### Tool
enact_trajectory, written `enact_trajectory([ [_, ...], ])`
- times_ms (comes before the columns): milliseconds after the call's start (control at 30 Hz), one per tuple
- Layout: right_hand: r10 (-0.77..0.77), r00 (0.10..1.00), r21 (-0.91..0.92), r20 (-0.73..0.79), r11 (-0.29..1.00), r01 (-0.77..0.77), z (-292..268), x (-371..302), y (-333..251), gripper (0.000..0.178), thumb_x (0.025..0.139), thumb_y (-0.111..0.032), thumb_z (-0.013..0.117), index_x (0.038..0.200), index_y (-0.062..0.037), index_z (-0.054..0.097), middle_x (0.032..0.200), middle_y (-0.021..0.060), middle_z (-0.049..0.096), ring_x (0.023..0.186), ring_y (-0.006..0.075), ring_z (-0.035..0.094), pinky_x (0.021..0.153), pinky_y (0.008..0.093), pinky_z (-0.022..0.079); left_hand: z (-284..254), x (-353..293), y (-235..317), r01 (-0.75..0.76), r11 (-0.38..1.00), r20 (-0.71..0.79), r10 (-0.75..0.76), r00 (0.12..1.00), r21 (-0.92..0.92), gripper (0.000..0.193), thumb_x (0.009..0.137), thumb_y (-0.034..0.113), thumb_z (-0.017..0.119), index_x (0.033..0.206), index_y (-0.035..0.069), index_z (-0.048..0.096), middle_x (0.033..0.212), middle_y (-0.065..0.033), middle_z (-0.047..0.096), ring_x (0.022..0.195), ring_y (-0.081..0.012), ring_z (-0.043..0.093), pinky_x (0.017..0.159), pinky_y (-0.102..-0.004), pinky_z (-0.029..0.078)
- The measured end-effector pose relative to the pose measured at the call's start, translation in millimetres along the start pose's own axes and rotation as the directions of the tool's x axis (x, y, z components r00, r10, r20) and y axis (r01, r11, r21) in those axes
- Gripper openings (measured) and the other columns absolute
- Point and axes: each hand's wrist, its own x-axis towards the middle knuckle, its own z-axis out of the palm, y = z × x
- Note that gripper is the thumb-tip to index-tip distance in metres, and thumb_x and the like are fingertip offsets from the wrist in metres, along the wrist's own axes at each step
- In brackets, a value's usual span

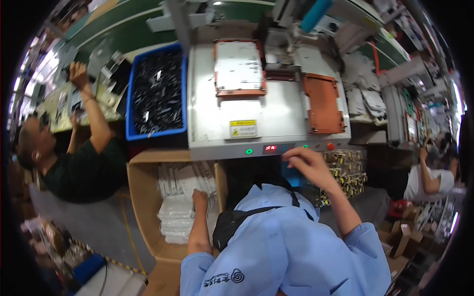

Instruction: Assembling electronic components into plastic frames using a factory production press.

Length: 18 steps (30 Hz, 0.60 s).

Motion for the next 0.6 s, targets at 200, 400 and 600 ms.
enact_trajectory([
  [200,-0.036,0.993,-0.053,0.113,0.998,0.042,15.8,3.2,30.7,0.020,0.092,-0.007,0.051,0.106,-0.0012,0.063,0.098,0.0092,0.066,0.084,0.0151,0.064,0.075,0.0276,0.052,-55.4,12.7,30.2,0.199,0.976,-0.081,-0.192,0.978,0.091,0.027,0.071,0.017,0.063,0.078,-0.006,0.051,0.078,-0.0265,0.059,0.078,-0.0448,0.059,0.072,-0.0503,0.046],
  [400,-0.114,0.986,-0.004,0.123,0.993,0.116,18.8,12.2,46.7,0.020,0.091,-0.008,0.051,0.106,-0.0024,0.062,0.097,0.0094,0.065,0.089,0.0184,0.064,0.078,0.0286,0.051,-97.4,31.7,4.1,0.309,0.947,-0.235,-0.320,0.918,-0.084,0.030,0.075,0.024,0.065,0.086,-0.003,0.056,0.080,-0.0214,0.063,0.072,-0.0400,0.060,0.069,-0.0464,0.049],
  [600,-0.090,0.984,0.037,0.154,0.996,0.085,12.5,15.3,60.6,0.019,0.093,-0.009,0.051,0.106,-0.0003,0.062,0.096,0.0079,0.066,0.083,0.0135,0.063,0.075,0.0266,0.052,-63.2,34.0,-108.1,0.106,0.978,0.144,-0.080,0.986,-0.182,0.058,0.084,0.036,0.065,0.126,-0.001,0.048,0.117,-0.0227,0.056,0.108,-0.0347,0.054,0.091,-0.0403,0.044],
])
